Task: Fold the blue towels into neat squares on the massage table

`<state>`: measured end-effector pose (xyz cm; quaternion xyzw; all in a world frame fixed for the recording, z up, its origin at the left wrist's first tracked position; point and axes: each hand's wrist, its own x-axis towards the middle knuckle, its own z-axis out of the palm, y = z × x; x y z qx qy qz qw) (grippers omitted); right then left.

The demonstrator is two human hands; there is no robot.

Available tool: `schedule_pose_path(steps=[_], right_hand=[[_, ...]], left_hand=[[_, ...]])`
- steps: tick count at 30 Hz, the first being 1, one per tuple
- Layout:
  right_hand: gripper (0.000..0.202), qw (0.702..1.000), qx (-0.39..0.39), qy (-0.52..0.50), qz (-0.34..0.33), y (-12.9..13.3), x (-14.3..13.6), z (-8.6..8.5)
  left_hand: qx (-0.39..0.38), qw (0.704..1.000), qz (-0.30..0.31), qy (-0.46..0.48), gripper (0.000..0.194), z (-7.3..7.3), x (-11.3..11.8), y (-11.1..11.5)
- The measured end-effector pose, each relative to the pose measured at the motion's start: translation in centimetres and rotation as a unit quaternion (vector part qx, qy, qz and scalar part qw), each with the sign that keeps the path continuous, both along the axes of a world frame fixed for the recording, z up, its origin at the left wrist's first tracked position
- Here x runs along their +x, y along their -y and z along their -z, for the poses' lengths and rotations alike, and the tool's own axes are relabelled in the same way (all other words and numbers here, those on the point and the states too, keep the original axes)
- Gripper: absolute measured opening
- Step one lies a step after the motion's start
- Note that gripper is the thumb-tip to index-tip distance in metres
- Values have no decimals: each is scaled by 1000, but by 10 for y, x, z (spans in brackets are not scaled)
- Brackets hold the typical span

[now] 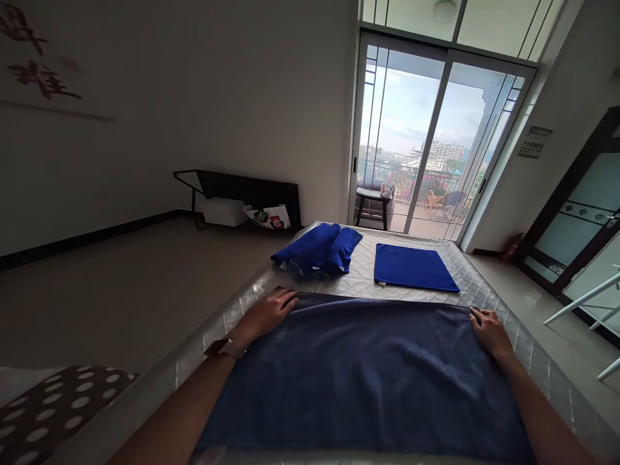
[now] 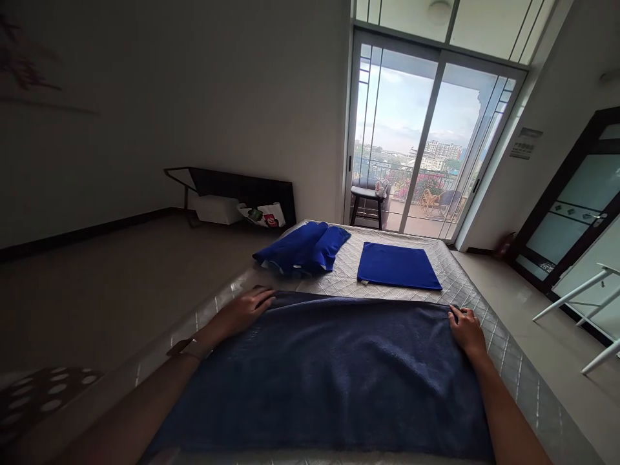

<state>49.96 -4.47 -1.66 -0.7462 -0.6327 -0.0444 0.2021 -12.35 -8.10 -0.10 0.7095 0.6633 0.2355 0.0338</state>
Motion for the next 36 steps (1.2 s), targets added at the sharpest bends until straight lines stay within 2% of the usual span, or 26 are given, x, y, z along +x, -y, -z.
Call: schedule_pose_path(steps=[2, 5, 9, 12, 19, 21, 24, 27, 30, 32, 34, 36], right_hand=[[47, 1000, -17, 0, 9, 2, -3, -4], [45, 1000, -21, -4, 1, 5, -5, -14], [44, 998, 51, 20, -12, 8, 1, -26], [42, 996, 63, 52, -16, 7, 5, -26], [37, 994, 8, 107, -10, 12, 5, -15], [36, 993, 16, 116, -2, 17, 4, -18], [35, 990, 62, 127, -6, 20, -8, -34], [35, 988, 95, 87, -83, 18, -53, -57], [33, 970, 56, 14, -237, 18, -130, -69], [33, 945, 0, 11, -326, 20, -183, -66], [37, 934, -22, 12, -357, 24, -225, -58], [38, 928, -35, 12, -369, 28, -252, -47]], left_hand=[[-38, 999, -1, -3, 58, 5, 0, -2], [-43, 999, -20, -19, 62, 8, -1, -3], [-43, 999, -20, -13, 62, 7, -3, 1], [-51, 999, -17, -6, 65, 5, -3, 5], [-45, 999, -12, -1, 62, 1, 2, 10], [-41, 999, -11, 5, 60, 1, 4, 9], [-43, 999, -10, 3, 59, 3, 5, 8], [-42, 999, -4, -2, 61, 6, 6, 7], [-27, 1000, 5, 1, 60, 8, 6, 6], [-25, 1000, 3, 2, 60, 8, 5, 7], [-36, 999, -4, -1, 62, 7, 4, 9], [-61, 998, -12, -10, 64, 4, 3, 12]])
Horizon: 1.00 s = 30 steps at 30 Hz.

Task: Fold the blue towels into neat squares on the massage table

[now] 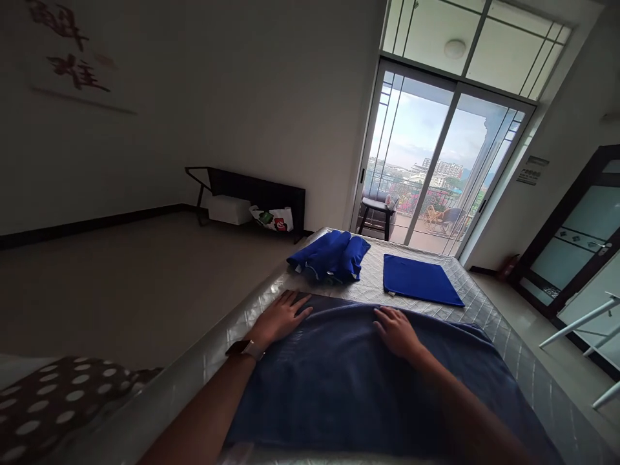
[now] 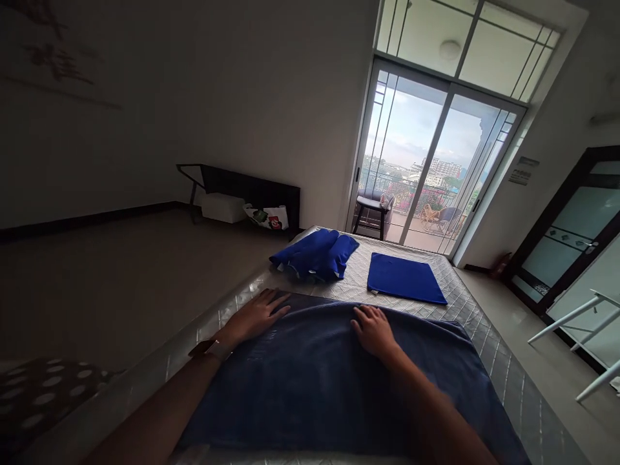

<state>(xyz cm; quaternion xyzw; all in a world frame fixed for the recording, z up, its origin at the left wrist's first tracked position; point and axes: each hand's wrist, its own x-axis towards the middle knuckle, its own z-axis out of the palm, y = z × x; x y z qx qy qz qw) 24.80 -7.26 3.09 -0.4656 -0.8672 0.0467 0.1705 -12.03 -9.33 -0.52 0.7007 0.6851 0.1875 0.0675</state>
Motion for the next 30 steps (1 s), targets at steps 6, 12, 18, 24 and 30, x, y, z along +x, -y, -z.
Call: schedule_pose_path(steps=[6, 12, 18, 24, 30], right_hand=[[52, 997, -66, 37, -1, 12, -10, 10], [54, 979, -105, 108, 139, 15, 42, 2], [55, 962, -104, 117, 222, 2, 127, 6], [58, 926, -104, 138, 334, 1, 188, 10], [58, 916, -117, 151, 352, 10, 190, 2]], left_hand=[[-58, 998, -11, -32, 71, -9, 0, 6], [-58, 996, -10, -68, 69, -6, 0, 4], [-46, 997, -8, -67, 66, -8, 2, 5], [-62, 995, -11, -72, 67, -18, 8, 8], [-55, 994, -21, -89, 60, -20, 14, 6]])
